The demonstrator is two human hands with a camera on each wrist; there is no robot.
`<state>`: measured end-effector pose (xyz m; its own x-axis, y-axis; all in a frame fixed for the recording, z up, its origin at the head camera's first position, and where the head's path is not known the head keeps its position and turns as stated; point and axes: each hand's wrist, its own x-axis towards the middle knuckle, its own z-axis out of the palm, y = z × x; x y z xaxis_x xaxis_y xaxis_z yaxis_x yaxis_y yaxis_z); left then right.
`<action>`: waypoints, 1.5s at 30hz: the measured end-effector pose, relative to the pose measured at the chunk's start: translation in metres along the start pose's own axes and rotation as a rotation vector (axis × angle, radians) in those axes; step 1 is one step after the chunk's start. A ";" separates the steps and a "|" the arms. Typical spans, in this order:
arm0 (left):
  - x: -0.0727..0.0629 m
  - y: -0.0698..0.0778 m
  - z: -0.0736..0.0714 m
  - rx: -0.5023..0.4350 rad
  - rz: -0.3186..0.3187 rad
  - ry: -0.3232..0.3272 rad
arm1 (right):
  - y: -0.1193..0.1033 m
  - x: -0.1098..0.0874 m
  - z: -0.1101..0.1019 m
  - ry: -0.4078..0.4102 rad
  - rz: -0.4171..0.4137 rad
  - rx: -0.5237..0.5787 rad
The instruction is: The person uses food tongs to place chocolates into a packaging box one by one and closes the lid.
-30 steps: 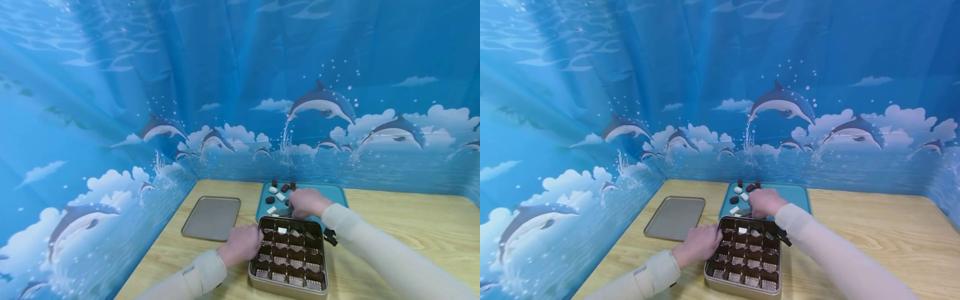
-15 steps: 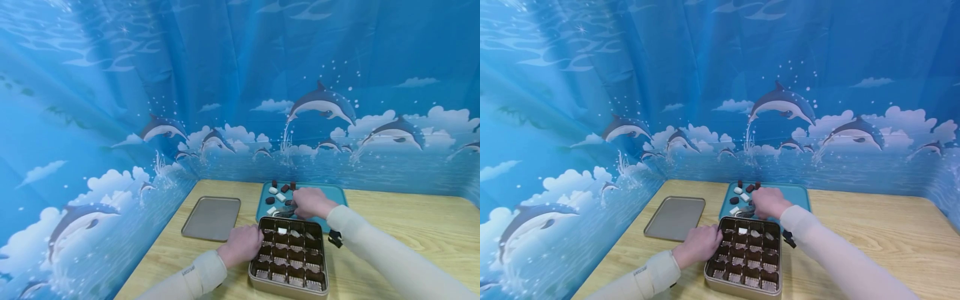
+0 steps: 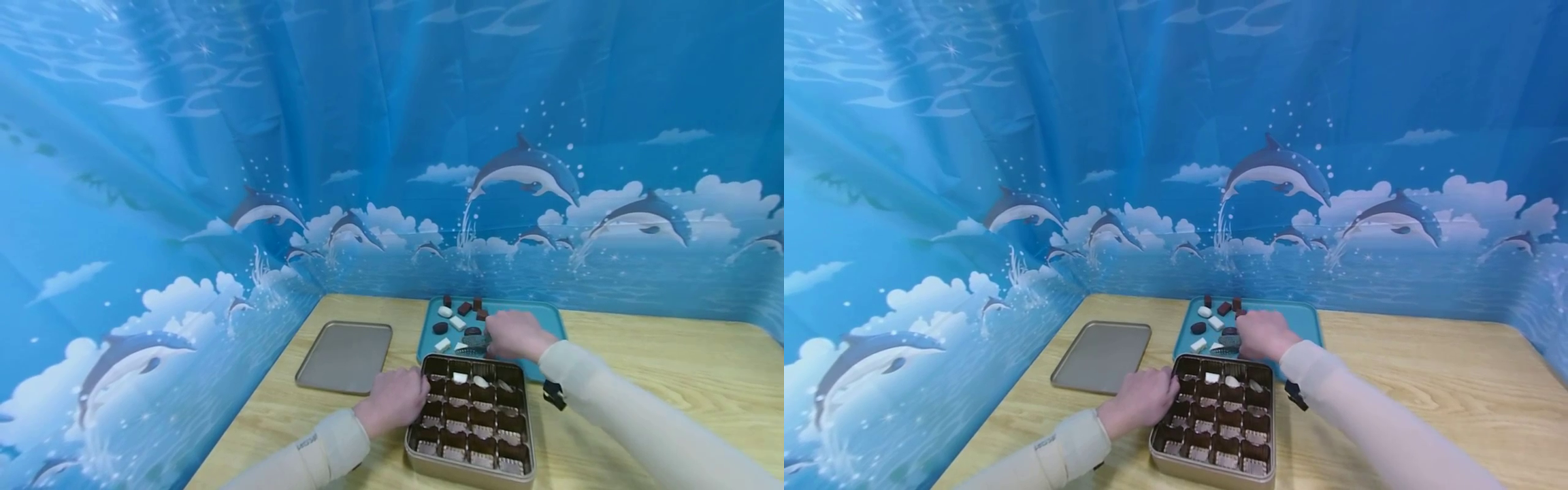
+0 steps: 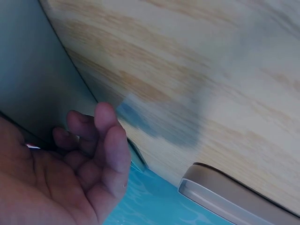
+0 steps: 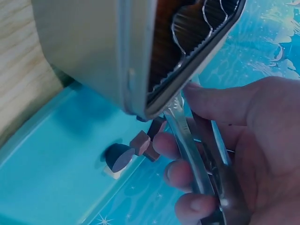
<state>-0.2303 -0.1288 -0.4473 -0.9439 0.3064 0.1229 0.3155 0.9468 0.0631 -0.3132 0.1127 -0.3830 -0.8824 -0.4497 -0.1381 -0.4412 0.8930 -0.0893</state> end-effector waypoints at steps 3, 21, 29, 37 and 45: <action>0.000 0.000 0.000 -0.003 0.000 0.007 | 0.001 0.001 0.005 0.008 -0.001 0.017; 0.001 -0.004 0.001 -0.015 0.015 0.006 | -0.002 -0.012 -0.014 0.085 -0.017 0.087; -0.002 -0.012 -0.004 -0.136 0.001 -0.058 | -0.016 -0.033 -0.027 0.114 -0.034 0.106; -0.008 -0.010 -0.004 -0.148 0.032 -0.081 | -0.036 -0.038 -0.026 0.098 -0.077 0.091; -0.011 -0.005 -0.004 -0.093 0.035 -0.055 | -0.046 -0.040 -0.020 0.108 -0.100 0.131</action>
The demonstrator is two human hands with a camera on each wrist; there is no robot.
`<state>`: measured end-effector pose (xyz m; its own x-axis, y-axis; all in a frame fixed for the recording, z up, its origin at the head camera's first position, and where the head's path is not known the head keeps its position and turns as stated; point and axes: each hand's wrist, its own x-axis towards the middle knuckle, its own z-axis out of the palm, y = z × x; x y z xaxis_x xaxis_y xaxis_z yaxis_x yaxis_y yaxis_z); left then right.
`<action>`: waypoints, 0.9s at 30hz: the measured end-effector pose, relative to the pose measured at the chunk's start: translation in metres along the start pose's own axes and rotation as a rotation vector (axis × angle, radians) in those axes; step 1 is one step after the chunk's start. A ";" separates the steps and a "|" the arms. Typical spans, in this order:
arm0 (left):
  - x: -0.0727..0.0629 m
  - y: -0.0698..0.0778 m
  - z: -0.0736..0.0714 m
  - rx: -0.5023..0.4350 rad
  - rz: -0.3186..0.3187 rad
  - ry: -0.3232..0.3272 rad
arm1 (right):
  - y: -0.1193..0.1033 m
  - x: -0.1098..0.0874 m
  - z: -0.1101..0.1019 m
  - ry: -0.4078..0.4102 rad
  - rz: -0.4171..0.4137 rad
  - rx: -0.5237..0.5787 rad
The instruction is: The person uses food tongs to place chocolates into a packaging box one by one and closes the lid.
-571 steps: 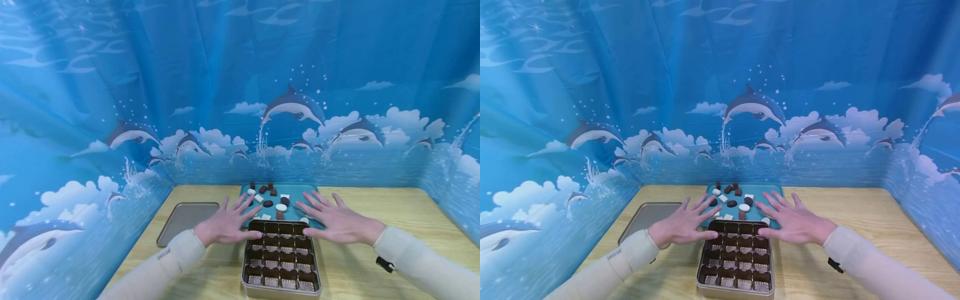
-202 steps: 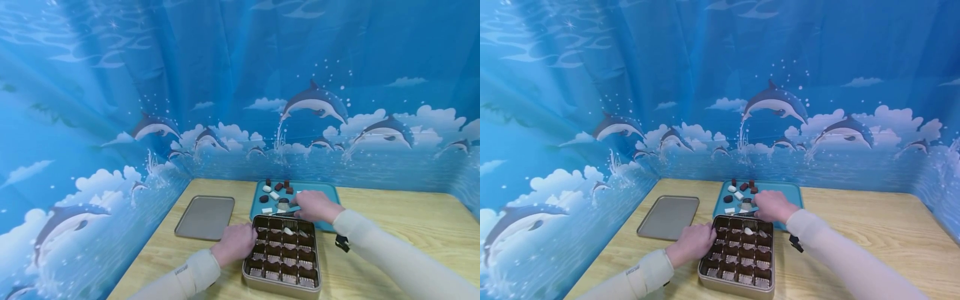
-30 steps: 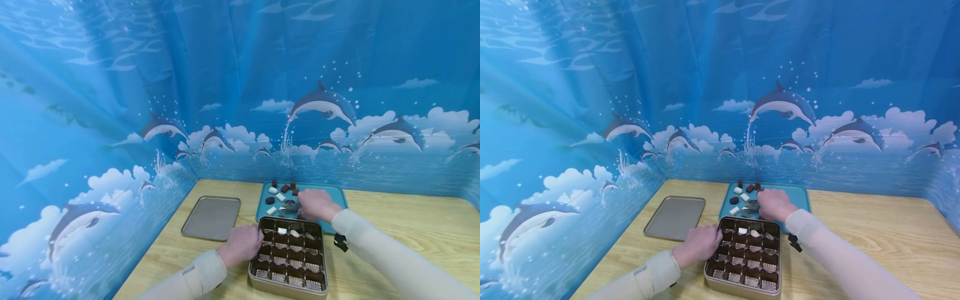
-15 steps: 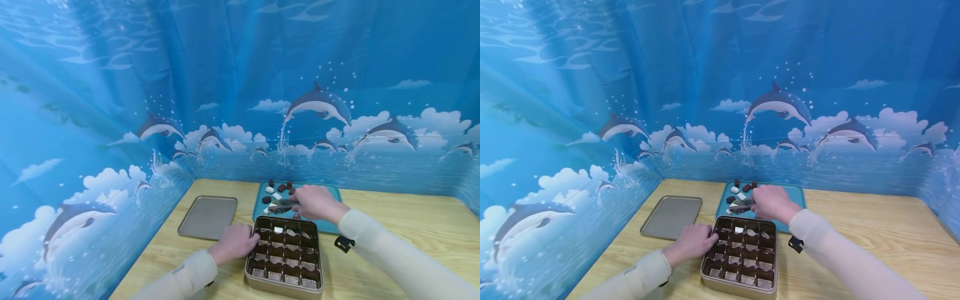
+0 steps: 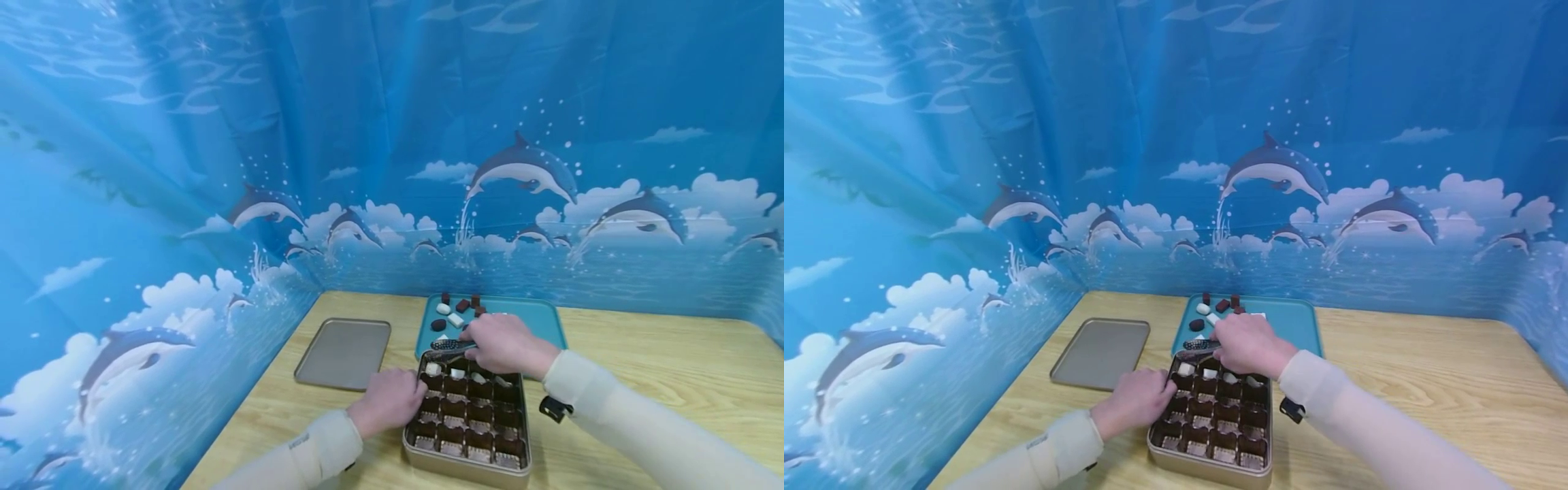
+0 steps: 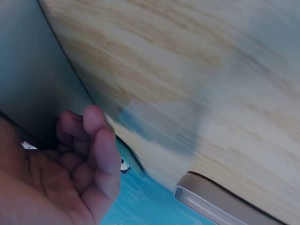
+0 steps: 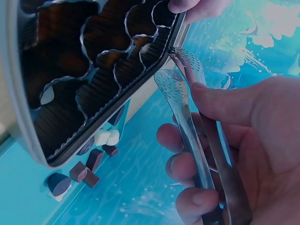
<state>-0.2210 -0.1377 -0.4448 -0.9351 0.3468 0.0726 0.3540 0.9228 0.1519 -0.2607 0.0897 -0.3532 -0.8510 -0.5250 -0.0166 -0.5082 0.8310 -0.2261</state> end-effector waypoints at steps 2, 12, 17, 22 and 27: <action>0.000 0.001 -0.001 -0.002 0.000 0.004 | 0.003 0.000 0.000 0.002 0.015 0.006; 0.000 0.002 0.000 0.036 0.002 0.010 | 0.051 -0.020 -0.009 0.042 0.064 0.035; 0.001 0.002 0.001 0.054 0.003 0.017 | 0.074 -0.026 -0.001 0.012 0.109 0.050; 0.000 0.002 0.001 0.052 0.005 0.014 | 0.088 -0.026 0.005 -0.031 0.129 0.035; 0.000 0.003 0.001 0.041 -0.004 0.008 | 0.092 -0.023 0.009 -0.062 0.113 0.001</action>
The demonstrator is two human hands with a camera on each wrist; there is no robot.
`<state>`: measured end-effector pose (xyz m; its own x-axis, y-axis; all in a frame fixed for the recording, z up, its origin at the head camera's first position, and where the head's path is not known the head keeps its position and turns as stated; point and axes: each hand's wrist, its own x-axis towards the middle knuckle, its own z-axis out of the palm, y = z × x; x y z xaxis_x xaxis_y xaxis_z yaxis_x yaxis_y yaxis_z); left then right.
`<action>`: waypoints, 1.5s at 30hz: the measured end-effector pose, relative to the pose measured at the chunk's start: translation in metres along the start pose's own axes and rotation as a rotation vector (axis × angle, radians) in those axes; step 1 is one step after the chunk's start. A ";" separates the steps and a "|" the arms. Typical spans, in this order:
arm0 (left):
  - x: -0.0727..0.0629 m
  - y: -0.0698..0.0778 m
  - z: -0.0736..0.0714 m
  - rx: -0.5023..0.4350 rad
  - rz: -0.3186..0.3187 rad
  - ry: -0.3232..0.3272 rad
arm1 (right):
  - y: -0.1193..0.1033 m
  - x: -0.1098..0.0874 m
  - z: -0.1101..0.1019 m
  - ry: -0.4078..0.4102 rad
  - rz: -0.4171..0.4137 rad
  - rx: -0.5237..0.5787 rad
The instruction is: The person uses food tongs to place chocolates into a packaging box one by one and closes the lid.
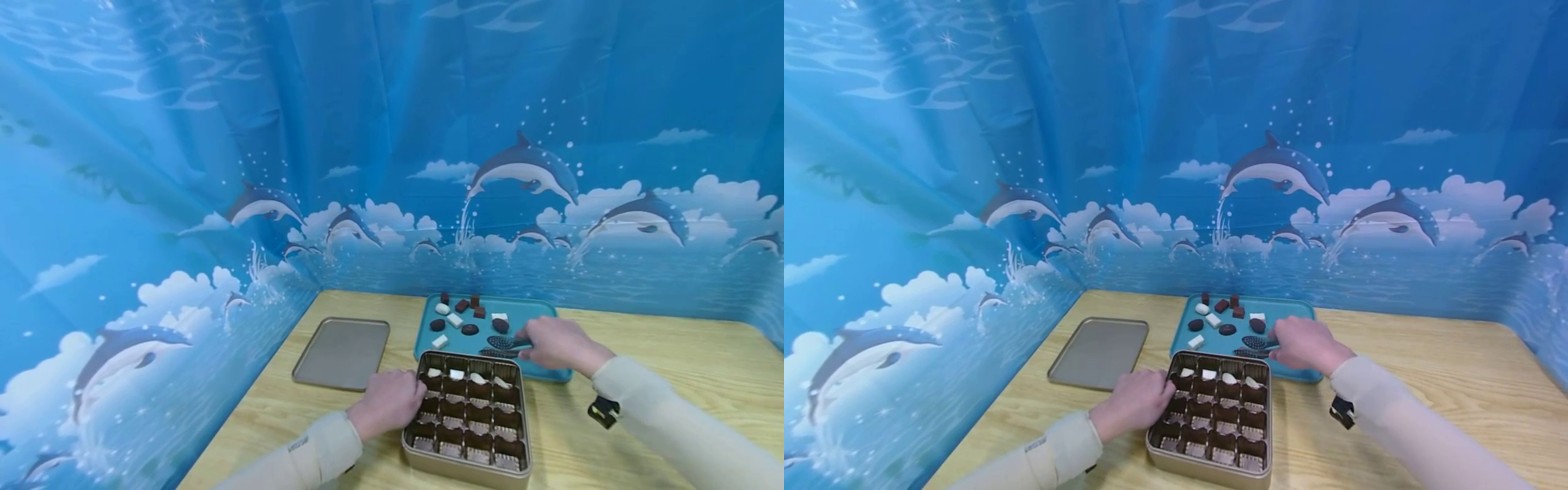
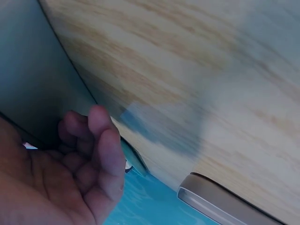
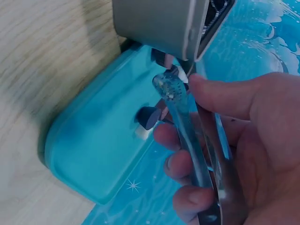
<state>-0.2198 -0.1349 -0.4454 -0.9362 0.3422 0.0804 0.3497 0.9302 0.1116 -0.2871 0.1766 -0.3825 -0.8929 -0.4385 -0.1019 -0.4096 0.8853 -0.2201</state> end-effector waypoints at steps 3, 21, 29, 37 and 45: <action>0.000 0.001 0.000 -0.008 -0.011 -0.001 | 0.000 0.002 0.003 -0.012 -0.003 0.002; -0.001 0.002 0.004 -0.007 -0.011 -0.004 | 0.006 0.002 0.018 0.065 0.019 0.009; -0.002 0.002 0.005 -0.016 -0.016 -0.002 | 0.001 -0.011 0.001 0.096 0.005 0.063; -0.002 0.002 0.003 -0.049 -0.012 -0.014 | -0.004 -0.035 -0.017 0.127 -0.029 0.056; 0.001 -0.001 0.000 -0.034 0.003 -0.011 | -0.016 -0.069 -0.027 0.121 -0.062 0.057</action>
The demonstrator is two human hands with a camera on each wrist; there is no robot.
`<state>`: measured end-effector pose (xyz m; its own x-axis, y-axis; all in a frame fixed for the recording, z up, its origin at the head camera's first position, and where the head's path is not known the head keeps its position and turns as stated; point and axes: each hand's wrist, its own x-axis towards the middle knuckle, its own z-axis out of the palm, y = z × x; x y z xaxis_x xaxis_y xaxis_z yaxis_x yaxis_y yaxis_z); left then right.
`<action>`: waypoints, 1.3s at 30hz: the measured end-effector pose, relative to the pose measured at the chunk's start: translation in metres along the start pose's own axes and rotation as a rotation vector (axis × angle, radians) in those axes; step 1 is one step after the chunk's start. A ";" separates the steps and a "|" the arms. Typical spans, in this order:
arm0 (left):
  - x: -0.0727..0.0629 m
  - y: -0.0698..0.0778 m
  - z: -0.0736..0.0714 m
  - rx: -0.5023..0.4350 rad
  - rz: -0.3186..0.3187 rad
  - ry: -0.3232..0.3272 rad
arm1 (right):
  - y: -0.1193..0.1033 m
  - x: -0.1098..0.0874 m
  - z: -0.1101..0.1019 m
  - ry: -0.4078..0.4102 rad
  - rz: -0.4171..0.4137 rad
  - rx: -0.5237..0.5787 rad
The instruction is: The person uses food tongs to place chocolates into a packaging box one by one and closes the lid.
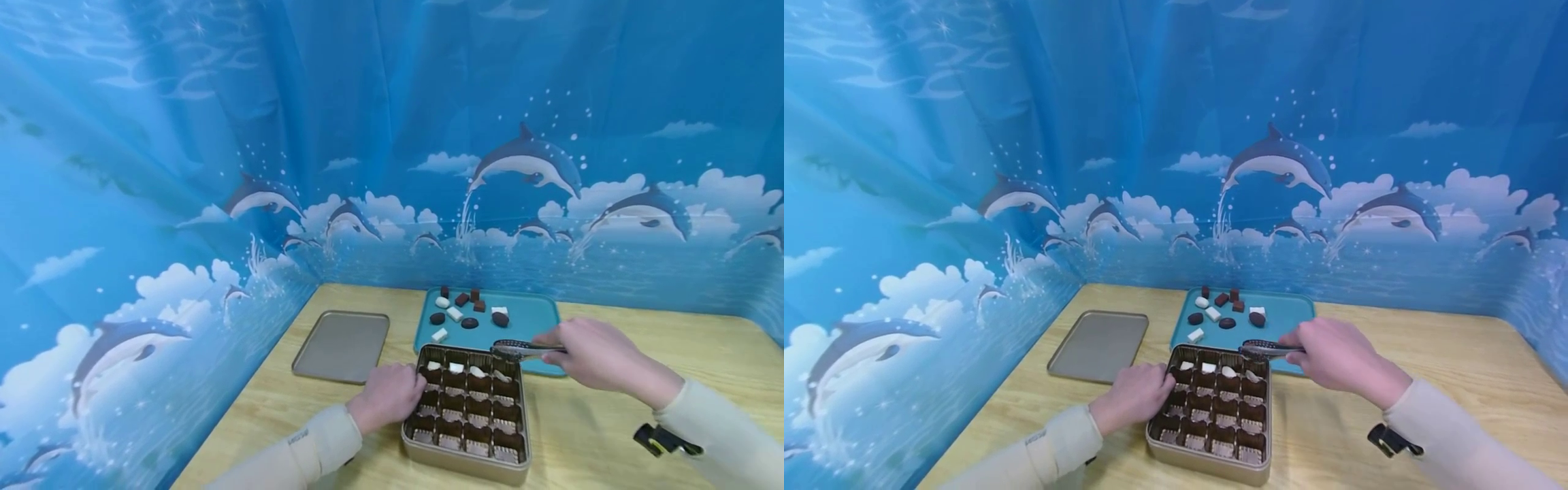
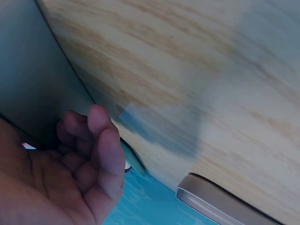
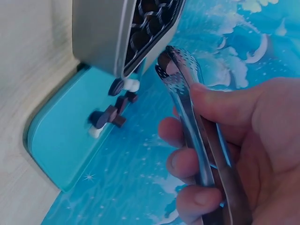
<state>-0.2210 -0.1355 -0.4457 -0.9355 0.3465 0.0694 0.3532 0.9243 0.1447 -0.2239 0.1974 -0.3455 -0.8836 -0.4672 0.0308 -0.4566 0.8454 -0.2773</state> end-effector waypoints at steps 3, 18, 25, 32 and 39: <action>0.001 -0.001 0.000 0.006 0.011 0.002 | -0.006 -0.013 -0.001 -0.021 -0.008 0.007; 0.003 -0.001 -0.004 -0.014 -0.005 -0.003 | -0.013 -0.029 0.013 -0.020 -0.021 -0.026; 0.000 0.000 -0.006 -0.041 -0.004 -0.025 | -0.007 -0.025 0.014 -0.040 0.032 0.038; -0.005 0.001 -0.008 -0.007 0.038 -0.070 | 0.004 -0.006 0.015 0.055 0.028 0.008; -0.010 0.003 -0.009 -0.003 0.042 -0.091 | 0.015 0.016 0.018 0.032 0.073 0.016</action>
<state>-0.2107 -0.1376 -0.4370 -0.9170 0.3985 -0.0148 0.3923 0.9081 0.1469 -0.2426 0.1977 -0.3663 -0.9175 -0.3957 0.0400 -0.3892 0.8725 -0.2953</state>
